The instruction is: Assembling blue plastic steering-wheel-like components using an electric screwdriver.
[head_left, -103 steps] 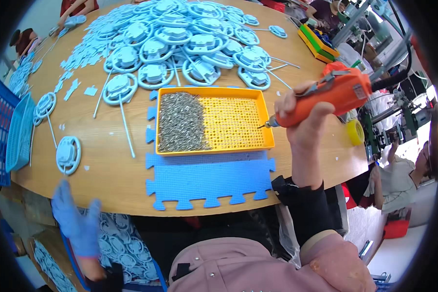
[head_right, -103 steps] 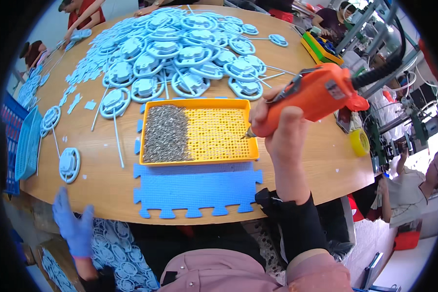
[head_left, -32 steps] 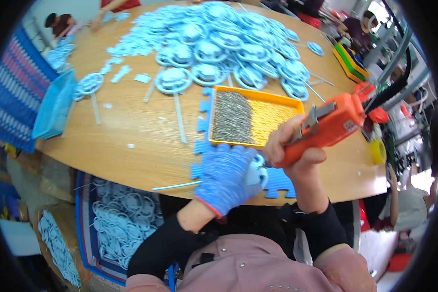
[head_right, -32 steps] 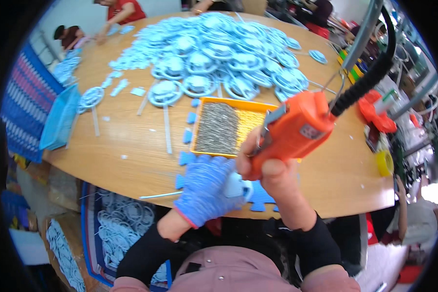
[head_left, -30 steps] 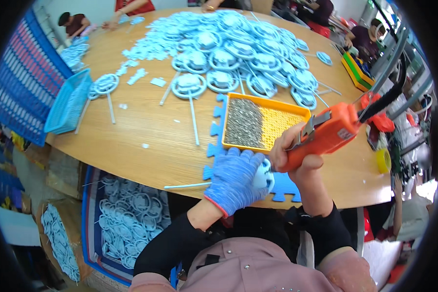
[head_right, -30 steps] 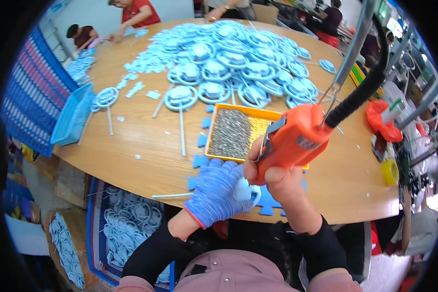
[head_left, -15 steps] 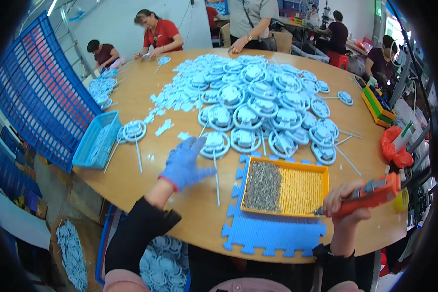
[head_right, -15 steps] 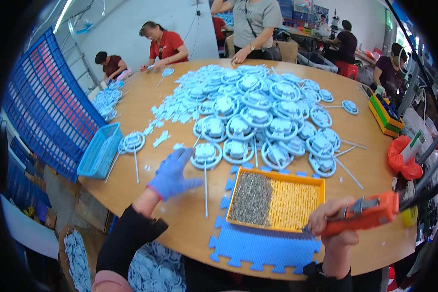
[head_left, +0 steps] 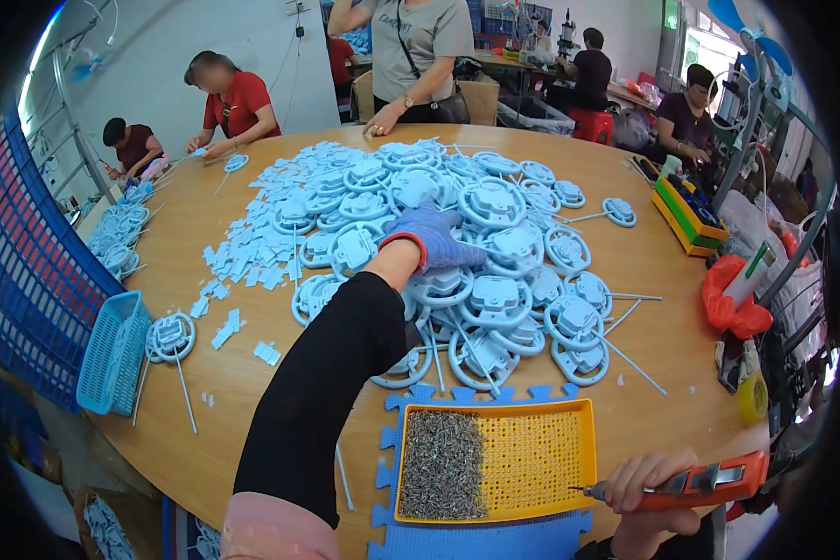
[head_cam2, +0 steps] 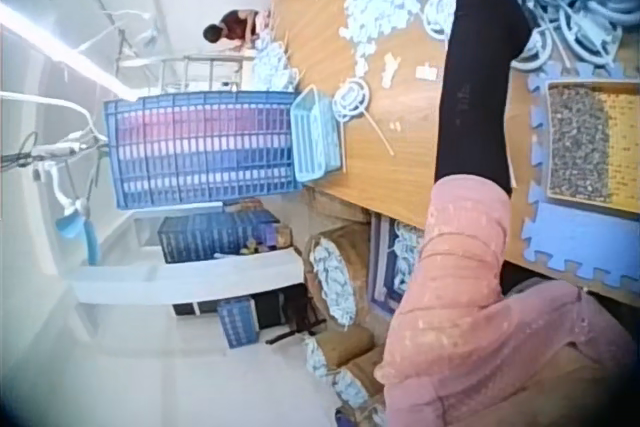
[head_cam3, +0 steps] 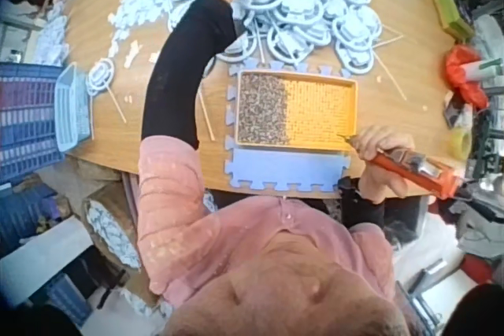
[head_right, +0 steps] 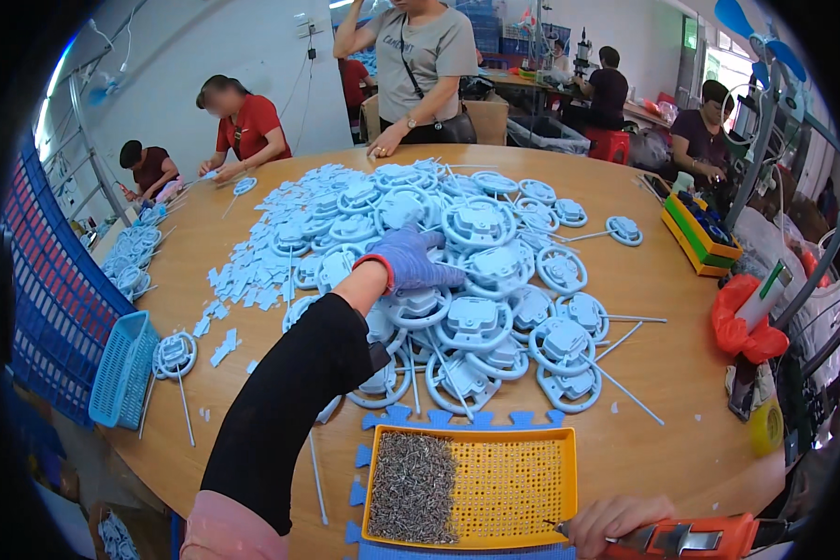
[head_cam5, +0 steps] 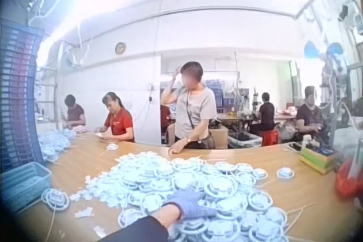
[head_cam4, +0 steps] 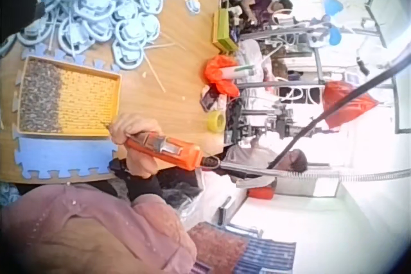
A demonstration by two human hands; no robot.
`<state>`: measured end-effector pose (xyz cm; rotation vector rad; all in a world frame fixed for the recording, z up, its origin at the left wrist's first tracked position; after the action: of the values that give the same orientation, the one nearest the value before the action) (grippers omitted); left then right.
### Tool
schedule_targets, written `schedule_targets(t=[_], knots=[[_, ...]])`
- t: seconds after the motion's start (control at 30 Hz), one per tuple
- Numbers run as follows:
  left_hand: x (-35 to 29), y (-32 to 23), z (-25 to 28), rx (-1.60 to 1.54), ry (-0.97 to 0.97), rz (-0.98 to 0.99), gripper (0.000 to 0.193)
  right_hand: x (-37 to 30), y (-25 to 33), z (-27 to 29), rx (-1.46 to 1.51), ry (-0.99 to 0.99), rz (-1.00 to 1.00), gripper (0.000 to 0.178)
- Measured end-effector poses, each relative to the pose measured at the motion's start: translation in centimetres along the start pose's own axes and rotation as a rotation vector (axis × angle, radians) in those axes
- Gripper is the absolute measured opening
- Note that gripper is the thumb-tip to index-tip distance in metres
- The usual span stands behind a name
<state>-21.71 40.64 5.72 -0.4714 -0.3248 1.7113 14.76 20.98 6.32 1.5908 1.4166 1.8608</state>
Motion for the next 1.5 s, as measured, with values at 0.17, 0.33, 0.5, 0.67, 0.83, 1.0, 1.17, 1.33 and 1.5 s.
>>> schedule_targets(t=[0.17,0.33,0.5,0.67,0.83,1.0,1.17,1.33,1.5], knots=[[-5.6,1.3,-2.1,-0.119,0.017,-0.084,0.085,-0.4,-0.4,0.2,0.014,-0.067,0.020,0.068],[-13.1,4.8,-3.0,-0.181,-0.157,-0.129,0.082,-1.0,0.0,-0.6,0.020,-0.027,-0.023,0.070],[-18.5,7.6,-3.0,-0.152,-0.227,-0.123,0.071,-1.4,-0.5,-0.1,0.092,0.067,-0.046,0.072],[-21.4,10.5,-2.5,-0.365,-0.451,-0.219,0.055,-1.2,-0.7,-0.6,-0.012,-0.037,-0.040,0.073],[-27.1,9.3,-1.8,-0.932,-0.534,-0.418,0.041,-1.6,-2.2,2.0,-0.030,-0.074,-0.170,0.079],[-38.6,-0.9,-6.2,-0.351,-0.261,-0.579,0.036,0.3,-4.1,2.9,-0.041,-0.091,-0.100,0.070],[-40.9,-7.1,-14.2,-0.115,-0.075,-0.932,0.039,1.1,-4.2,3.4,-0.078,-0.073,-0.084,0.070],[-39.0,-7.3,-16.4,0.041,-0.033,-0.858,0.040,0.9,-5.0,3.5,-0.090,-0.075,-0.097,0.069],[-39.7,-7.0,-14.8,-0.034,0.034,-0.737,0.041,1.2,-5.7,3.7,-0.086,-0.086,-0.078,0.068]])
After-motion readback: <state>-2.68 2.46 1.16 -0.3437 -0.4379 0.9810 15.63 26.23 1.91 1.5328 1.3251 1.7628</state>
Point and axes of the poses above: each hand's wrist, its own x-axis towards the middle knuckle, its own z-axis out of the back of the hand, y = z × x, the point moved 3 cm from there along x, towards the middle knuckle, and after that the axes turned 15 degrees about -x, right-handed, at the moved point
